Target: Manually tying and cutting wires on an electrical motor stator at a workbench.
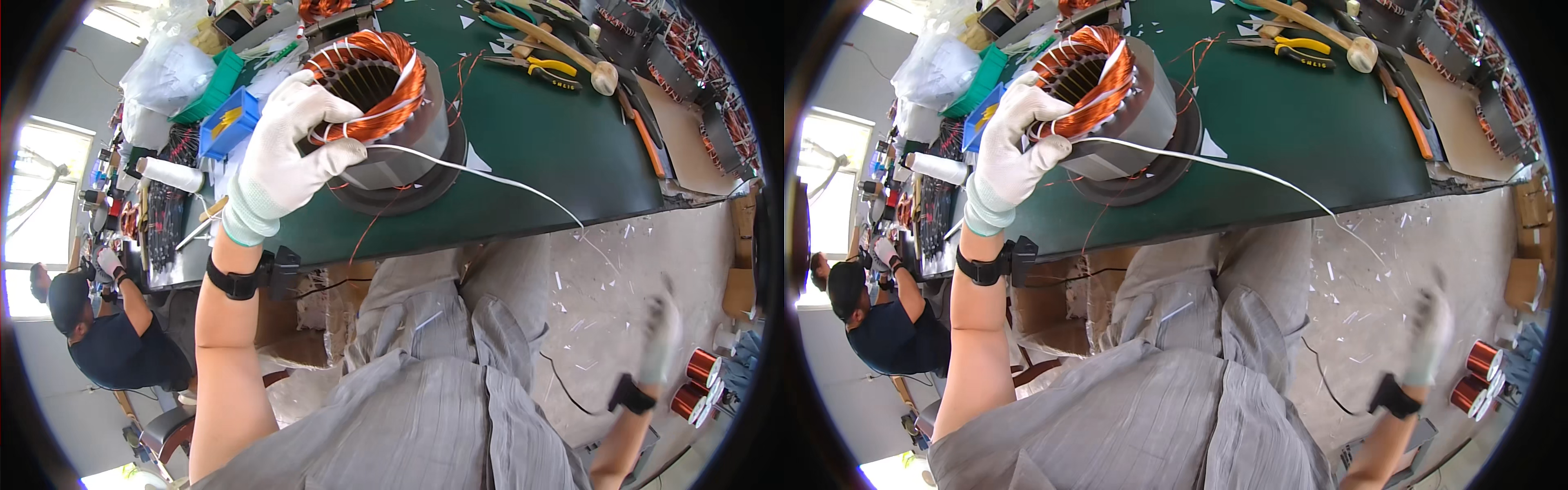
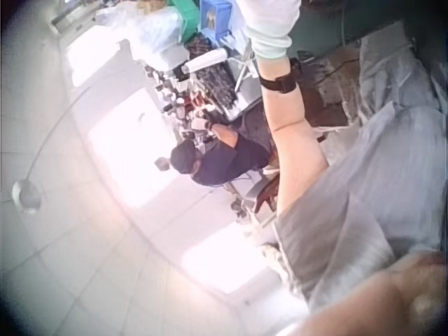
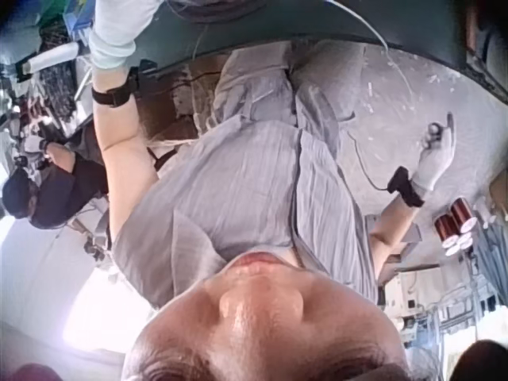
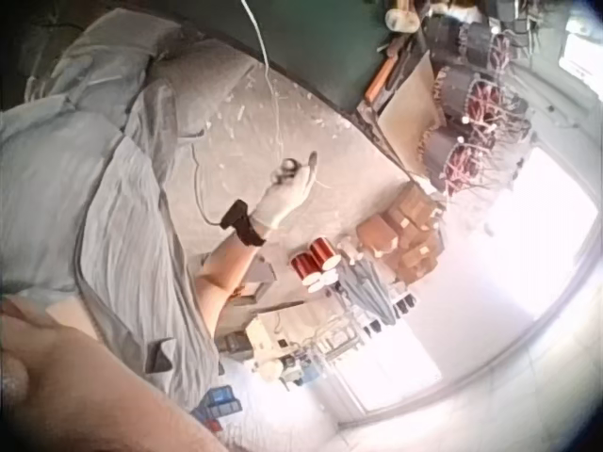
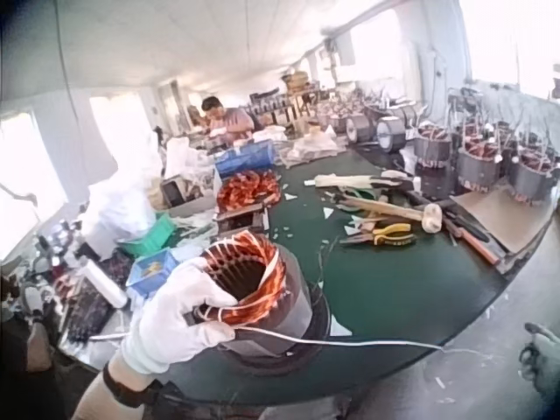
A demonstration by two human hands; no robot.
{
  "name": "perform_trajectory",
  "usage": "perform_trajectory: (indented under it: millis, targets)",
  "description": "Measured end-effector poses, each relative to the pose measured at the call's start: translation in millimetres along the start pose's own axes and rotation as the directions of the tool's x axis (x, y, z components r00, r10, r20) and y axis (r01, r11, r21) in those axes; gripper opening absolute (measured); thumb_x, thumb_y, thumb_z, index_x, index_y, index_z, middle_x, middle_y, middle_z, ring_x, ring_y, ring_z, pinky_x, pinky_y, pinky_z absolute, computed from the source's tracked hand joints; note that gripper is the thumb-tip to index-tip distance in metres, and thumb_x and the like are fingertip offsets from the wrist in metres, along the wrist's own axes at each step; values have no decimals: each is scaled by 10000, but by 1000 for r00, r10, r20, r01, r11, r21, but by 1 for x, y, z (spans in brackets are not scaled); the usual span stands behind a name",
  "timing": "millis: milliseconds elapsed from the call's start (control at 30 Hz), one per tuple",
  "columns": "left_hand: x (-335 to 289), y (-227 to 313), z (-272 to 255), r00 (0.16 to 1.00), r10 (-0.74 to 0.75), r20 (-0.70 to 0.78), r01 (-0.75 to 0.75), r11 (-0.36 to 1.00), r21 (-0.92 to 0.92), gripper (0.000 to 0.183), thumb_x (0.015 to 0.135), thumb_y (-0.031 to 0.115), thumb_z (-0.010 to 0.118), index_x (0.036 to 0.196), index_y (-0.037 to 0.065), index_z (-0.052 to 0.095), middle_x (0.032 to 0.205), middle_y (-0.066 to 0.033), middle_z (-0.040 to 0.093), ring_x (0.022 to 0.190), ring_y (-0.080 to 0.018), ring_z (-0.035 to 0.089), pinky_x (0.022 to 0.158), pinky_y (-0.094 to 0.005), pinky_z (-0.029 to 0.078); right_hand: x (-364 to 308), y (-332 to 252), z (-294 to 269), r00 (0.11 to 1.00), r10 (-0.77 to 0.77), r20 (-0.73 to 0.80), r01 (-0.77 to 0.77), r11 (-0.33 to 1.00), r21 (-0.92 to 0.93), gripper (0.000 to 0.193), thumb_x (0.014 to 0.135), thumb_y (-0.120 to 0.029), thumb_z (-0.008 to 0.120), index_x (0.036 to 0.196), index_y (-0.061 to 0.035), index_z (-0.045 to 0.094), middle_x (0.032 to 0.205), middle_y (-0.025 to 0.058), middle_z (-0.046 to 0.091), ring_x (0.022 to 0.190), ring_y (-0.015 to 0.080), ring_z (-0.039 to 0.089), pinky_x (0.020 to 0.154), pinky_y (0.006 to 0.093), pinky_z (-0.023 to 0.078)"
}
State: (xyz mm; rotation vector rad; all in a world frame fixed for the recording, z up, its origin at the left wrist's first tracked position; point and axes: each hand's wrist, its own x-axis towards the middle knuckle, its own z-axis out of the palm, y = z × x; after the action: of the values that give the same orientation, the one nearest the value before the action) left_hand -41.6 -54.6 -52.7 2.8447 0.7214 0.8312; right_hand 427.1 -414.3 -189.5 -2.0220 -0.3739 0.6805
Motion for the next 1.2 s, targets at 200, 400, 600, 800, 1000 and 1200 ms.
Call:
perform_trajectory:
  millis: [200, 400, 600, 800, 1000, 1200]
  targets:
    - [13, 4, -16, 954, -246, 170, 297, 832, -468, 295, 957, 270, 635, 1053, -1, 701, 973, -143, 674, 962, -266, 633, 884, -373, 491, -117, -206, 218, 321, -153, 935, -45, 983, 177, 434, 1039, -220, 477, 1414, -16, 552, 682, -5, 603, 481, 37, 498, 466, 201, 415]
    - [40, 7, -36, 897, -206, 391, 286, 945, -158, 275, 965, 202, 624, 1112, -19, 698, 1011, -106, 686, 925, -180, 653, 848, -298, 515, -123, -206, 270, 129, -246, 961, -661, 701, 268, 352, 1055, -263, 496, 1274, 2, 571, 676, 48, 636, 465, 88, 533, 440, 222, 432]
    - [65, -23, -33, 869, 249, 428, -238, 968, -80, 212, 825, 72, 674, 1026, 38, 729, 992, -120, 713, 921, -295, 667, 833, -350, 532, -119, -218, 302, 364, -724, 586, 806, 561, 192, 317, 1021, -285, 587, 925, -13, 718, 647, 118, 623, 525, 158, 646, 530, 329, 502]
    - [82, -17, -87, 986, 164, 39, -166, 900, 404, 147, 837, 2, 661, 961, 45, 727, 987, -101, 715, 931, -278, 662, 838, -361, 524, -100, -201, 268, 220, -341, 914, -296, 870, 395, 429, 1079, -370, 492, 1254, 3, 610, 999, 64, 707, 716, 75, 648, 599, 206, 506]
    - [79, 13, -36, 888, 171, 426, -314, 904, 290, 202, 796, 81, 700, 995, 56, 720, 1011, -111, 690, 969, -320, 643, 857, -414, 524, -113, -225, 284, 435, -321, 841, 270, 938, 218, 397, 1027, -358, 594, 1207, -6, 625, 956, 53, 705, 660, 78, 648, 553, 205, 497]
    - [80, 3, -69, 972, 141, 187, -220, 821, 527, 166, 764, 54, 652, 914, 54, 724, 1026, -98, 674, 958, -310, 645, 836, -406, 532, -92, -187, 269, 161, -434, 887, -286, 839, 462, 399, 1033, -279, 566, 1307, 11, 590, 1009, 76, 688, 664, 118, 678, 522, 275, 492]
